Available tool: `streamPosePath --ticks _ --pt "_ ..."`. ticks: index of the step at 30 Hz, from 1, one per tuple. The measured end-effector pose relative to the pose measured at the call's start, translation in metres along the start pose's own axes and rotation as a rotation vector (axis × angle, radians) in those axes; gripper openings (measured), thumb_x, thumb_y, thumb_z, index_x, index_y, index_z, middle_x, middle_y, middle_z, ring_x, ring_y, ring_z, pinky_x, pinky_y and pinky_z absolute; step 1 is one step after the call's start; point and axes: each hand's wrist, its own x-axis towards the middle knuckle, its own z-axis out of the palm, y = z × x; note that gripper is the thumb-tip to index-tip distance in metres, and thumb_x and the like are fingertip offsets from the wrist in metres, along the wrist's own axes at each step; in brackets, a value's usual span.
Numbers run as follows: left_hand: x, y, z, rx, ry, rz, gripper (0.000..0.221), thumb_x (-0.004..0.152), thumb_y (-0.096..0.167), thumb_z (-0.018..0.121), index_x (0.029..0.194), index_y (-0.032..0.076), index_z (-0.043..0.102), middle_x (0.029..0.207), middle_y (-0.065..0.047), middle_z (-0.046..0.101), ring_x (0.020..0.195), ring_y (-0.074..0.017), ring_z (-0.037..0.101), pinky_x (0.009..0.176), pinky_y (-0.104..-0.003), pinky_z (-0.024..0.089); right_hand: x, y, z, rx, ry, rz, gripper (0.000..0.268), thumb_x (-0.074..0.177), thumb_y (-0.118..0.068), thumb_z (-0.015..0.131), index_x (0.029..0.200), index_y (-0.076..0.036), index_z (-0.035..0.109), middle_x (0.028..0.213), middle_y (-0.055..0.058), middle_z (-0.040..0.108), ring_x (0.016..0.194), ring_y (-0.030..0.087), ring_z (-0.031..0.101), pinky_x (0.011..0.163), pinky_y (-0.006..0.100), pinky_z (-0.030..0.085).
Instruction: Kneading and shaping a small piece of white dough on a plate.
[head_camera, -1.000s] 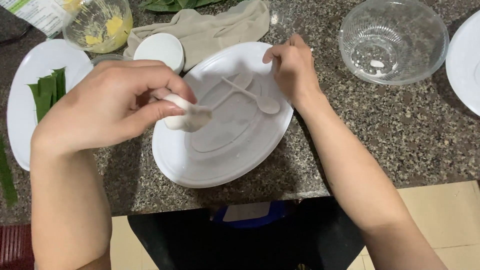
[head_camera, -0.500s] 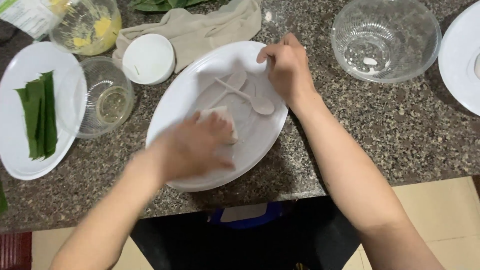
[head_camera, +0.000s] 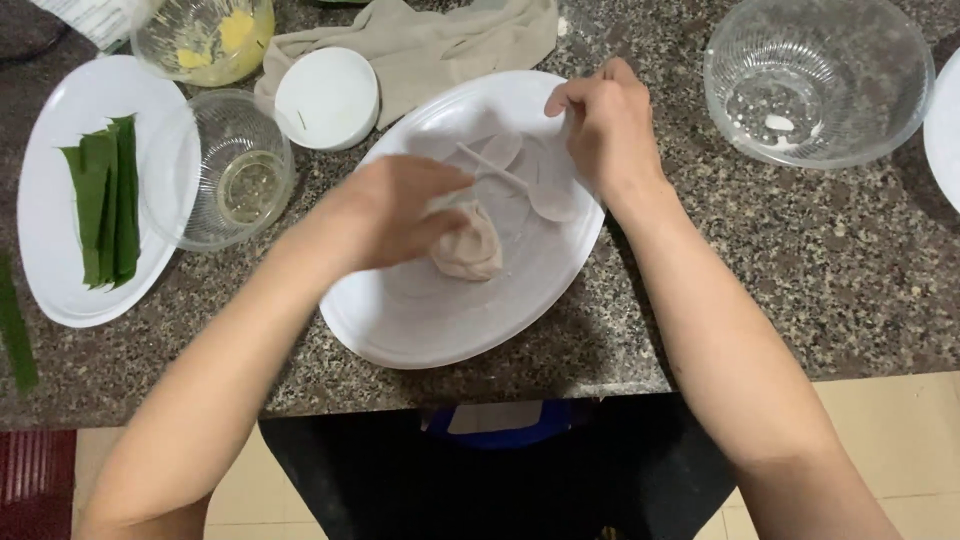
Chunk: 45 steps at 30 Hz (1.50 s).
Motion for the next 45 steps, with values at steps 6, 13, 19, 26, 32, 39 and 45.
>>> streamPosePath --ticks 6,13,19,26,32,39,45 --pt "0.022 -0.019 0.044 -0.05 0.194 0.268 0.03 0.082 0.016 0.055 0.11 0.006 0.054 0.095 -0.011 0.054 0.078 -0.0301 0.058 0.066 -0.043 0.044 -0.001 0.003 0.002 -0.011 -0.006 -0.019 0.03 0.082 0.013 0.047 0.085 -0.004 0.072 0.08 0.011 0.044 0.071 0.027 0.047 0.058 0.037 0.044" --pt "-0.001 -0.005 0.092 -0.112 0.434 0.352 0.026 0.085 0.027 0.06 0.095 0.003 0.063 0.127 -0.031 0.038 0.106 -0.0537 0.045 0.089 -0.058 0.038 0.0 0.006 0.004 -0.028 0.017 -0.097 0.026 0.082 0.015 0.053 0.084 -0.002 0.072 0.078 0.011 0.046 0.068 0.026 0.046 0.054 0.033 0.044" --pt "-0.008 -0.006 0.074 -0.131 0.406 0.389 0.05 0.088 0.036 0.056 0.122 0.0 0.049 0.091 -0.014 0.065 0.078 -0.0322 0.062 0.071 -0.046 0.049 0.0 0.01 0.004 -0.029 0.002 -0.07 0.032 0.079 0.017 0.05 0.084 -0.004 0.073 0.076 0.009 0.042 0.07 0.025 0.044 0.057 0.035 0.04" --pt "-0.002 -0.002 0.125 0.182 0.475 0.396 0.101 0.081 0.068 0.055 0.133 -0.014 0.026 0.136 -0.035 0.032 0.128 -0.0456 0.031 0.108 -0.049 0.023 0.001 0.003 0.003 -0.065 -0.008 -0.041 0.024 0.082 0.012 0.058 0.084 -0.007 0.073 0.079 0.01 0.044 0.069 0.025 0.046 0.056 0.033 0.04" --pt "-0.013 0.021 0.143 0.296 0.694 0.318 0.115 0.07 0.08 0.053 0.133 -0.013 0.032 0.133 -0.034 0.038 0.123 -0.0488 0.038 0.106 -0.055 0.027 0.003 0.003 0.003 -0.102 -0.017 -0.053 0.024 0.073 0.013 0.062 0.081 -0.007 0.074 0.078 0.012 0.049 0.072 0.028 0.051 0.057 0.035 0.044" --pt "-0.008 0.008 0.119 0.213 0.333 0.424 0.11 0.083 0.079 0.04 0.136 -0.015 0.019 0.135 -0.04 0.026 0.121 -0.0557 0.029 0.1 -0.058 0.023 0.002 0.005 0.003 -0.074 -0.006 -0.054 0.039 0.07 0.017 0.048 0.081 -0.009 0.074 0.079 0.012 0.049 0.073 0.028 0.053 0.063 0.037 0.046" --pt "-0.014 0.011 0.04 0.094 0.26 0.551 0.059 0.084 0.049 0.054 0.125 0.006 0.048 0.109 -0.006 0.063 0.076 -0.0327 0.064 0.052 -0.05 0.05 0.0 0.005 0.003 -0.083 -0.023 -0.156 0.03 0.076 0.015 0.056 0.081 -0.009 0.074 0.08 0.01 0.048 0.069 0.025 0.048 0.058 0.033 0.042"
